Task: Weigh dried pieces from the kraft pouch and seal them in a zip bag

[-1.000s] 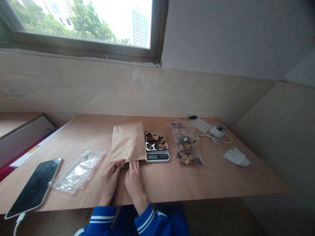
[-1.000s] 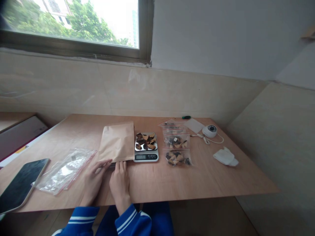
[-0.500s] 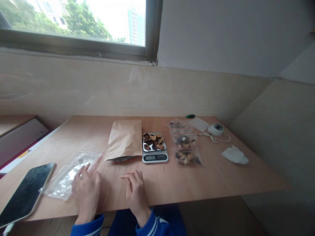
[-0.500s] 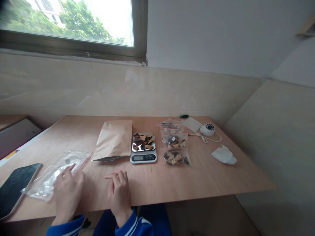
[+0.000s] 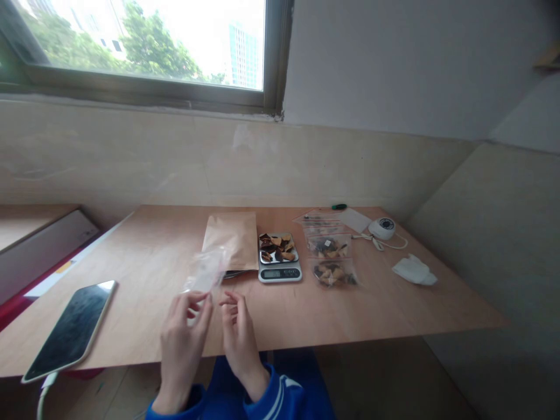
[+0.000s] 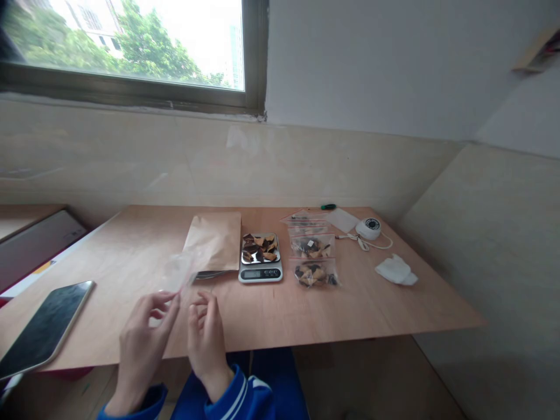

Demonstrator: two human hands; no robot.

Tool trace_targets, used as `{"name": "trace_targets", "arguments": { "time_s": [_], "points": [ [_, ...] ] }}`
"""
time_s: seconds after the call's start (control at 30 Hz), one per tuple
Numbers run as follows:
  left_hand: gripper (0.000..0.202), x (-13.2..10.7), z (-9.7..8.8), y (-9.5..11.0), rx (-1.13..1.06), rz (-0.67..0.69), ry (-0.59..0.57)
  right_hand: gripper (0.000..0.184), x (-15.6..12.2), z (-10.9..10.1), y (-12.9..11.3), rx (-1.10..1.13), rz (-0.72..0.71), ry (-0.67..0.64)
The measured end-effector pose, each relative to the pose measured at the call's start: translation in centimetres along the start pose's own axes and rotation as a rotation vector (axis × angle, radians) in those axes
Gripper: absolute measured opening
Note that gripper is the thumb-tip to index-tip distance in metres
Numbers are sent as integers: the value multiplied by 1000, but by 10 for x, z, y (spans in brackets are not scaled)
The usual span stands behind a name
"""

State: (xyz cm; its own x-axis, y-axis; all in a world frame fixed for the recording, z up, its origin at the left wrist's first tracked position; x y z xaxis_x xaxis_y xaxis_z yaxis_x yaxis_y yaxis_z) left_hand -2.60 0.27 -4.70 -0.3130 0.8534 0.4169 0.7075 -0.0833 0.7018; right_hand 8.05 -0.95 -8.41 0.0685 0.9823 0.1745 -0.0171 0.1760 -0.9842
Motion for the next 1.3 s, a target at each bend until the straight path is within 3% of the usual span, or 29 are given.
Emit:
{"name": "trace_targets", "arguments": {
  "time_s": [0.07,0.17,0.4,0.5,0.67,0.73,0.8,0.9,0.93,1.07,1.2,1.3],
  "points": [
    [34,-10,11,17,-124,0,-104,32,6,-6,-6,134,54,28],
    [33,-20,24,29,-259,-11,-162,30,15,-21,-11,194,35,75],
    [31,-23,29,25,-473,-88,-267,35,24,-37,-7,242,21,76],
    [31,-19,20,17,-409,-131,-137,37,25,-41,-6,214,29,64],
    [26,-6,-4,-2,7,8,314,36,26,-50,-8,169,57,42],
    [25,0,-6,-16,104,60,353,34,27,-54,-11,153,47,40],
    [25,3,0,-32,174,68,228,30,26,-57,-15,116,37,37],
    [27,2,18,-46,139,11,-182,25,25,-61,-20,8,12,69],
    [30,-1,23,-46,97,-6,-231,24,25,-62,-21,-31,1,84],
    [36,-13,31,-19,-129,25,-153,19,22,-63,-25,-138,-36,97],
    [48,-23,32,8,-435,153,-375,17,20,-61,-29,-74,-61,40],
    [54,-28,36,9,-494,134,-412,18,19,-61,-30,2,-57,-11]
  ]
}}
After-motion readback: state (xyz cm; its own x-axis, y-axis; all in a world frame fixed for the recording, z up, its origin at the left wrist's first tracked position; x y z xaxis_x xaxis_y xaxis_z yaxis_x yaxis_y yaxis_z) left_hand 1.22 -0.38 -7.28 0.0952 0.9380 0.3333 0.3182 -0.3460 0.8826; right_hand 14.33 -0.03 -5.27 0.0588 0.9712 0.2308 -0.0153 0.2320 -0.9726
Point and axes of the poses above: each hand's wrist, its own x-axis towards the middle knuckle, its own z-axis out of the palm, y = z × x, the point moved 1 cm from there along x, towards the middle knuckle, and after that the axes turned 3 degrees about -z, right-handed, at the moved point
